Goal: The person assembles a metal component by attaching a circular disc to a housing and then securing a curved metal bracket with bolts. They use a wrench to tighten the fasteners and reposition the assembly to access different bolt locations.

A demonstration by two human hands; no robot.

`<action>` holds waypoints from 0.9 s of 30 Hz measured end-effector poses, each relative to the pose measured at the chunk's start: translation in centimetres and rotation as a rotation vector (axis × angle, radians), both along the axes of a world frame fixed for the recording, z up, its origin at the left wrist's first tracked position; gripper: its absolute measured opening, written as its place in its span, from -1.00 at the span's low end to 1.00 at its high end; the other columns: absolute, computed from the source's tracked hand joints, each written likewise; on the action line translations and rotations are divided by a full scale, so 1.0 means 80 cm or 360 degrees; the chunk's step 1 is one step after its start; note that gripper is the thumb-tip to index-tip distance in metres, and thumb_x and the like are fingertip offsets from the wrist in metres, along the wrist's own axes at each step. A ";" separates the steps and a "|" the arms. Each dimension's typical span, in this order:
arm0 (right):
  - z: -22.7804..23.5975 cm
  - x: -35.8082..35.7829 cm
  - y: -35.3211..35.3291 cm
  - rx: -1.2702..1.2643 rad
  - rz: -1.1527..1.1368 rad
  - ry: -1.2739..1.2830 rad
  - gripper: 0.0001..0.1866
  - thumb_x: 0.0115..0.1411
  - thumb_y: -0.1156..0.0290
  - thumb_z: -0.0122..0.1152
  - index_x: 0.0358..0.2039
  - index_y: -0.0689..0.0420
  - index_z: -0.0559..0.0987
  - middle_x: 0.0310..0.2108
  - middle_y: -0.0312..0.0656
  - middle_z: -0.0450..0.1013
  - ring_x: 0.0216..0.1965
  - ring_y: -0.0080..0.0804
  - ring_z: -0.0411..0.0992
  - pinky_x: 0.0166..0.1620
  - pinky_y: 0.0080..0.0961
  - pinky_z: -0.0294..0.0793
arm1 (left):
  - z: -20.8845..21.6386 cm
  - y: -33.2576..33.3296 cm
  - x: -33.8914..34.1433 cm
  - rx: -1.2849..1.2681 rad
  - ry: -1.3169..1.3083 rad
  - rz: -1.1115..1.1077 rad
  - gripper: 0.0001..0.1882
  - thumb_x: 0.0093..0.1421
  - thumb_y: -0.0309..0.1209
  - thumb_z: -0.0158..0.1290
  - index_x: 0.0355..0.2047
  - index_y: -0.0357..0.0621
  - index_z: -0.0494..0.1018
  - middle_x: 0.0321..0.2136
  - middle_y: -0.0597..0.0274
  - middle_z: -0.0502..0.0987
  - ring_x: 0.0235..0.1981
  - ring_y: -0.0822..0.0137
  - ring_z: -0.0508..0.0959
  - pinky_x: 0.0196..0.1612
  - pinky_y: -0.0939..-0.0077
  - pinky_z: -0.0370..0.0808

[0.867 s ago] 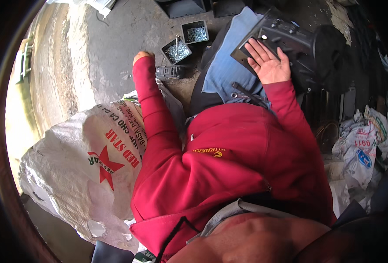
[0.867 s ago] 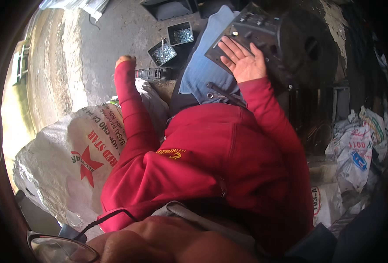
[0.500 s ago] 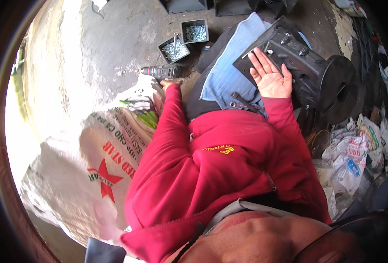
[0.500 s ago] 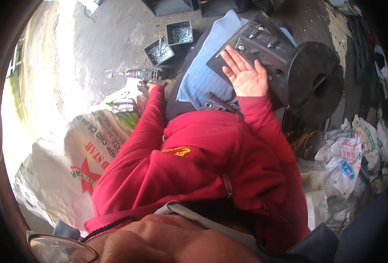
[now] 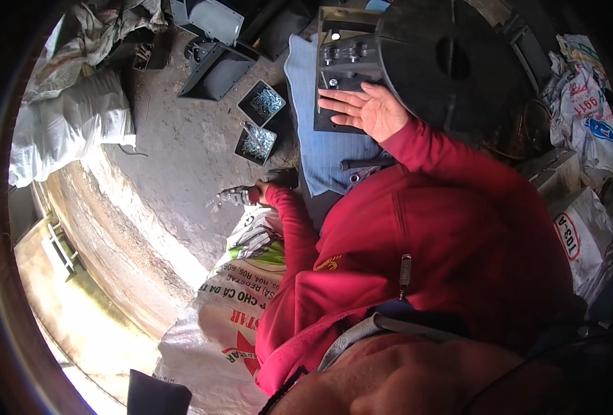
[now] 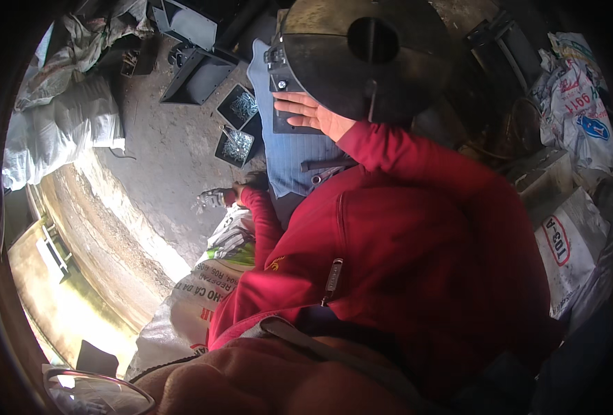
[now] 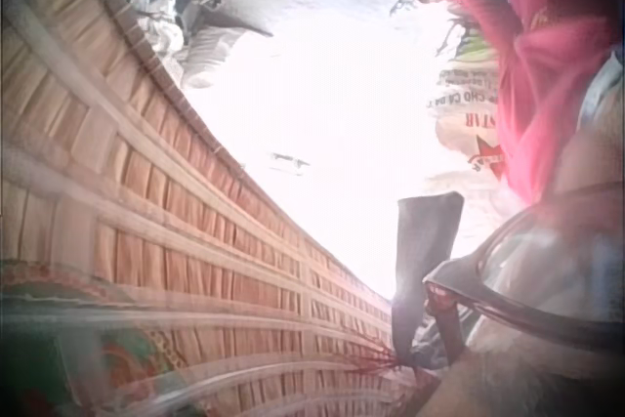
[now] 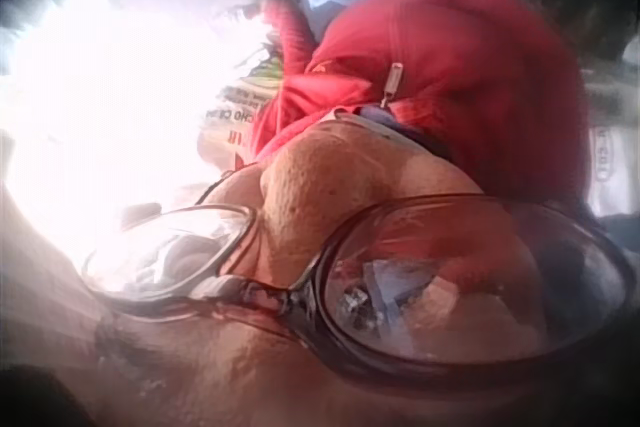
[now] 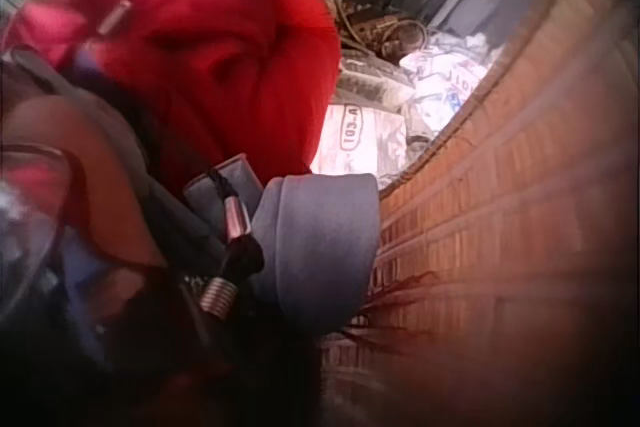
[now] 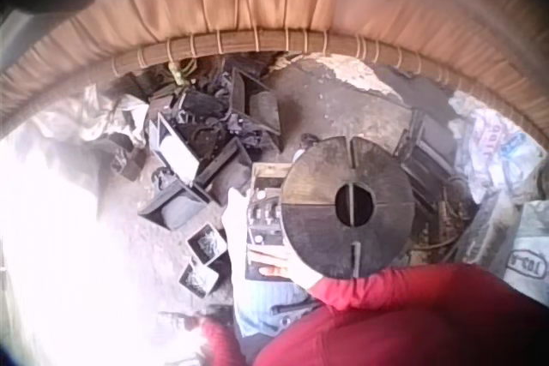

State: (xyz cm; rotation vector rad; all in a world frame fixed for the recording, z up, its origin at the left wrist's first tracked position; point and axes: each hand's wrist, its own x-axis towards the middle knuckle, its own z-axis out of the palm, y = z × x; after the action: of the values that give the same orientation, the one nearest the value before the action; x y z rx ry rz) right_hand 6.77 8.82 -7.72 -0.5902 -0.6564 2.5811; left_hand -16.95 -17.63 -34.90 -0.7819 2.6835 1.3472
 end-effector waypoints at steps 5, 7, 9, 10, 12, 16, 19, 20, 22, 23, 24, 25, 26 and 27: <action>0.001 -0.005 0.003 -0.0111 0.0057 0.0097 -0.34 0.37 -0.01 -0.32 0.24 0.28 0.25 0.33 -0.03 0.12 0.33 -0.24 0.12 0.23 -0.37 0.23 | 0.164 0.016 -0.004 0.0853 0.0235 0.0079 -0.52 0.07 -0.33 0.11 -0.05 -0.38 0.36 -0.51 -0.03 0.55 -0.69 0.25 0.47 -0.60 0.43 0.44; -0.003 -0.018 -0.002 -0.0115 0.0161 0.0108 -0.34 0.38 -0.03 -0.31 0.25 0.25 0.25 0.33 -0.03 0.12 0.33 -0.23 0.13 0.22 -0.36 0.24 | 0.226 0.010 0.002 0.1037 0.0402 -0.0024 -0.51 0.10 -0.32 0.11 -0.01 -0.37 0.35 -0.47 -0.04 0.57 -0.68 0.28 0.46 -0.62 0.44 0.43; 0.004 -0.021 0.002 -0.0064 0.0114 0.0054 -0.34 0.38 -0.09 -0.37 0.27 0.12 0.24 0.33 -0.07 0.14 0.32 -0.22 0.15 0.21 -0.34 0.25 | 0.320 0.018 0.005 0.1047 0.0242 -0.0549 -0.49 0.06 -0.27 0.11 0.00 -0.23 0.34 -0.51 -0.06 0.49 -0.71 0.23 0.42 -0.63 0.35 0.38; 0.004 -0.024 0.000 -0.0054 0.0083 -0.0004 -0.35 0.38 -0.10 -0.38 0.28 0.08 0.23 0.32 -0.08 0.14 0.31 -0.22 0.15 0.21 -0.33 0.25 | 0.369 0.033 0.013 0.1122 0.0315 -0.0878 -0.47 0.10 -0.23 0.10 0.02 -0.27 0.34 -0.43 -0.14 0.51 -0.71 0.23 0.45 -0.62 0.39 0.40; -0.025 -0.026 -0.008 0.0060 0.0058 0.0085 -0.36 0.37 -0.12 -0.39 0.28 0.00 0.24 0.27 -0.11 0.23 0.26 -0.21 0.23 0.17 -0.31 0.31 | 0.462 0.055 0.029 0.1053 0.0328 -0.1471 -0.46 0.15 -0.17 0.09 0.00 -0.35 0.36 -0.29 -0.24 0.52 -0.69 0.25 0.50 -0.61 0.48 0.44; -0.008 -0.031 -0.008 -0.0260 -0.0162 -0.0088 -0.56 0.35 0.02 -0.13 0.05 0.04 0.44 -0.03 -0.25 0.49 -0.05 -0.40 0.46 -0.09 -0.34 0.48 | 0.561 0.100 0.066 0.0558 0.0319 -0.2306 -0.48 0.16 -0.16 0.10 -0.09 -0.43 0.43 -0.25 -0.15 0.54 -0.67 0.32 0.51 -0.60 0.61 0.42; -0.012 -0.036 0.001 -0.0351 -0.0257 0.0031 -0.57 0.34 0.04 -0.13 0.04 0.05 0.45 -0.03 -0.25 0.49 -0.04 -0.39 0.46 -0.08 -0.35 0.47 | 0.595 0.143 0.101 0.0176 0.0177 -0.2603 -0.57 0.17 -0.26 0.08 -0.11 -0.42 0.45 -0.25 -0.05 0.56 -0.69 0.37 0.49 -0.57 0.60 0.42; -0.009 -0.036 0.001 -0.0364 -0.0267 0.0062 -0.57 0.34 0.05 -0.12 0.04 0.05 0.45 -0.03 -0.24 0.49 -0.04 -0.39 0.46 -0.07 -0.35 0.47 | 0.595 0.150 0.103 0.0260 0.0162 -0.2724 -0.69 0.20 -0.48 0.06 -0.05 -0.30 0.43 -0.28 0.03 0.58 -0.66 0.42 0.49 -0.59 0.63 0.40; -0.004 -0.036 -0.003 -0.0393 -0.0259 0.0109 -0.57 0.34 0.06 -0.12 0.04 0.06 0.45 -0.03 -0.24 0.49 -0.04 -0.39 0.46 -0.07 -0.35 0.47 | 0.598 0.161 0.106 0.0136 -0.0038 -0.2670 -0.69 0.18 -0.47 0.08 -0.06 -0.29 0.43 -0.30 0.06 0.58 -0.68 0.43 0.48 -0.61 0.62 0.39; -0.003 -0.033 -0.004 -0.0407 -0.0265 0.0131 -0.58 0.34 0.07 -0.11 0.04 0.06 0.45 -0.03 -0.23 0.50 -0.04 -0.39 0.46 -0.07 -0.35 0.47 | 0.597 0.165 0.104 0.0015 -0.0010 -0.2751 -0.69 0.18 -0.47 0.09 -0.07 -0.29 0.44 -0.31 0.07 0.58 -0.69 0.44 0.47 -0.62 0.62 0.39; -0.001 -0.030 -0.008 -0.0424 -0.0264 0.0146 -0.58 0.34 0.07 -0.11 0.03 0.07 0.46 -0.03 -0.23 0.50 -0.04 -0.38 0.46 -0.06 -0.35 0.46 | 0.597 0.169 0.103 -0.0109 0.0028 -0.2825 -0.69 0.17 -0.46 0.10 -0.07 -0.28 0.44 -0.32 0.08 0.58 -0.70 0.44 0.47 -0.64 0.62 0.38; 0.000 -0.025 -0.009 -0.0432 -0.0279 0.0162 -0.58 0.33 0.08 -0.11 0.03 0.07 0.46 -0.04 -0.23 0.50 -0.04 -0.38 0.46 -0.06 -0.35 0.46 | 0.594 0.171 0.096 -0.0287 0.0207 -0.3013 -0.69 0.17 -0.46 0.11 -0.08 -0.28 0.44 -0.33 0.08 0.58 -0.71 0.44 0.46 -0.65 0.62 0.38; 0.001 -0.023 -0.010 -0.0443 -0.0290 0.0174 -0.59 0.33 0.09 -0.10 0.03 0.07 0.46 -0.04 -0.22 0.50 -0.03 -0.38 0.46 -0.06 -0.35 0.46 | 0.591 0.168 0.091 -0.0368 0.0296 -0.3077 -0.69 0.16 -0.45 0.12 -0.09 -0.27 0.44 -0.33 0.09 0.58 -0.71 0.45 0.45 -0.65 0.62 0.37; 0.004 -0.023 -0.011 -0.0453 -0.0288 0.0188 -0.59 0.33 0.10 -0.10 0.03 0.08 0.46 -0.04 -0.22 0.50 -0.03 -0.38 0.46 -0.05 -0.35 0.46 | 0.591 0.165 0.087 -0.0445 0.0388 -0.3130 -0.69 0.16 -0.44 0.13 -0.10 -0.27 0.45 -0.34 0.10 0.58 -0.72 0.45 0.45 -0.66 0.62 0.37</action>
State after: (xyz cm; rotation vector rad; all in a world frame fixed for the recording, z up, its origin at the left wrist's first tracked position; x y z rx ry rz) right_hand 4.93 7.90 -7.37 -0.5502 -0.1873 2.5300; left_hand -9.98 -4.45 12.35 1.6911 1.9816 0.3878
